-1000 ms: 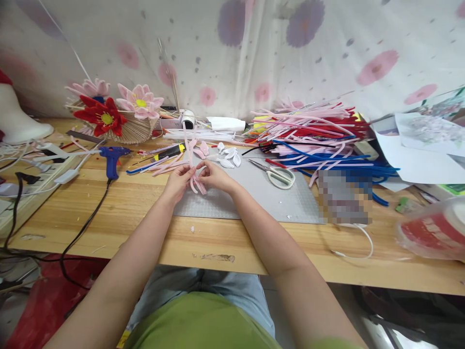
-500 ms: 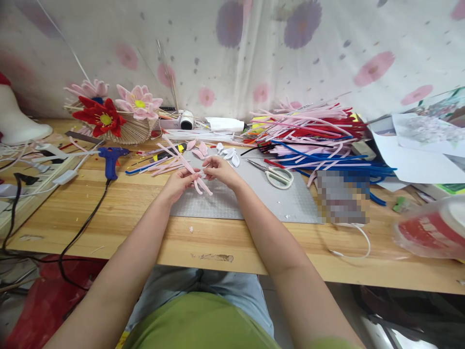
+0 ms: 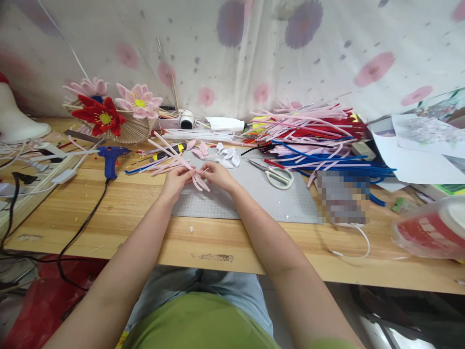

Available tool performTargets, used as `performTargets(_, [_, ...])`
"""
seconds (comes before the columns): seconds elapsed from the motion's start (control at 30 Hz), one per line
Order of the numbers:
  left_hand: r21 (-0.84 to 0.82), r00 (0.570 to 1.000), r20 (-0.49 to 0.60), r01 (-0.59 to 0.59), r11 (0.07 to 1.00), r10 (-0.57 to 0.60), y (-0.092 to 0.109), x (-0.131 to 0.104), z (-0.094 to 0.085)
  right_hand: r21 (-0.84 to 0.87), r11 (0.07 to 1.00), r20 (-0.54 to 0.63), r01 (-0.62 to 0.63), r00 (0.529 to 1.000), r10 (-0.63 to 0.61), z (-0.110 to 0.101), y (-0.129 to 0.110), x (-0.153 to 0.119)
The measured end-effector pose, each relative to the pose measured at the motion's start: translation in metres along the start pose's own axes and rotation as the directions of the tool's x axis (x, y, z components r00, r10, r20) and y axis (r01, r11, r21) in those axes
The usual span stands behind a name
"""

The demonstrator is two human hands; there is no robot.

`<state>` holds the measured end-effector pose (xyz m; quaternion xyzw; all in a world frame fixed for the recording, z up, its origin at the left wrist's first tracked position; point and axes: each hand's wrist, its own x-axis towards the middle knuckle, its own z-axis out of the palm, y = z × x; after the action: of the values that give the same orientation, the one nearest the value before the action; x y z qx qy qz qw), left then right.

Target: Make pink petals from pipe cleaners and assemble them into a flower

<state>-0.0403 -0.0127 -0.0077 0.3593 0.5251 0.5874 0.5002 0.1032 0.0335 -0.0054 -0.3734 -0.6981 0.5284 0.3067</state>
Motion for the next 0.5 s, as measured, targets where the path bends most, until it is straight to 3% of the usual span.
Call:
performTargets(0.17, [-0.064,0.993,0.072,0.102,0.993,-0.098,0.008,-0.002,-0.002,-0.010,0.998,-0.007,0.059,0.998,-0.059,-0.002,0.001,0.000])
performTargets(0.3, [-0.082,0.999,0.025,0.034,0.996,-0.032,0.012,-0.002,-0.004,0.003,0.993,0.070,0.118,0.991,-0.118,-0.006,-0.001,-0.001])
performTargets(0.5, [-0.059,1.000,0.002,-0.023,0.998,0.023,0.009,-0.001,-0.002,-0.007,0.990,0.092,0.142,0.986,-0.141,-0.007,-0.003,-0.001])
